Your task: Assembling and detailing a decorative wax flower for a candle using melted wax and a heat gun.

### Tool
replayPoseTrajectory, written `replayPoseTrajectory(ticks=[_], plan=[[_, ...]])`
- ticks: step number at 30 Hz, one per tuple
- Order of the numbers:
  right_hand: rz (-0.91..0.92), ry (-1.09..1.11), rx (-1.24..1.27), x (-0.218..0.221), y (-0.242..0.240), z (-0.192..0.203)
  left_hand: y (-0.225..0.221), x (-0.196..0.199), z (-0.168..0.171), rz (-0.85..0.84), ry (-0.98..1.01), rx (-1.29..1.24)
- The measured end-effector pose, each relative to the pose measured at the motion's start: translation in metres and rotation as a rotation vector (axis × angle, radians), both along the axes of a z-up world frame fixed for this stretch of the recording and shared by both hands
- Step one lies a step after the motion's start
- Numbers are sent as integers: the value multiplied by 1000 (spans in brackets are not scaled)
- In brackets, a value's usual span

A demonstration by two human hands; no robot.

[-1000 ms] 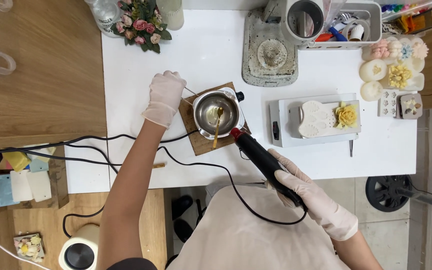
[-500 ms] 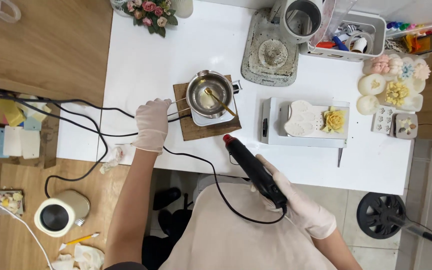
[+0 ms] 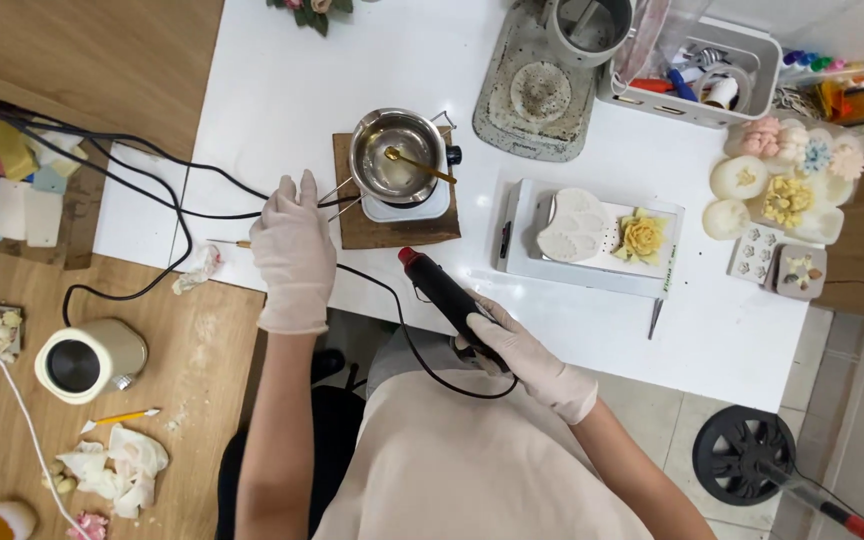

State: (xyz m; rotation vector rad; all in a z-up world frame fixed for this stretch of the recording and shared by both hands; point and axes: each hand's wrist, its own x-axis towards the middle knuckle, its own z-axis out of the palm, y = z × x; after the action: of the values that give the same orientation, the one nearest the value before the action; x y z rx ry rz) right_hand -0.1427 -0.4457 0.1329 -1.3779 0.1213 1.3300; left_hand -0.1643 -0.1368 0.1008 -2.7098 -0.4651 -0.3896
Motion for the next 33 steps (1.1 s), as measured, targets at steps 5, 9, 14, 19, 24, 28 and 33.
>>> replayPoseTrajectory(ticks=[5,9,14,19,24,28,33], plan=[[78,-12,4,-6,8,5,-81,-54,42,516,348,-868],[295,-430,129,-37,23,-20,-126,-95,-28,696,202,-1465],[578,-799,363,-39,74,30,-102,-107,-13,800,-782,-2062],[660,-849,352,-41,84,23,-29,-127,-43,901,-1089,-2034],[480,-446,113,-9,57,10,35,-110,-46,909,-809,-1639],[348,-347,63,6,30,-9,89,-85,-94,992,-753,-1563],[147,-280,-112,10,14,4,129,-57,-118,881,-742,-1346]])
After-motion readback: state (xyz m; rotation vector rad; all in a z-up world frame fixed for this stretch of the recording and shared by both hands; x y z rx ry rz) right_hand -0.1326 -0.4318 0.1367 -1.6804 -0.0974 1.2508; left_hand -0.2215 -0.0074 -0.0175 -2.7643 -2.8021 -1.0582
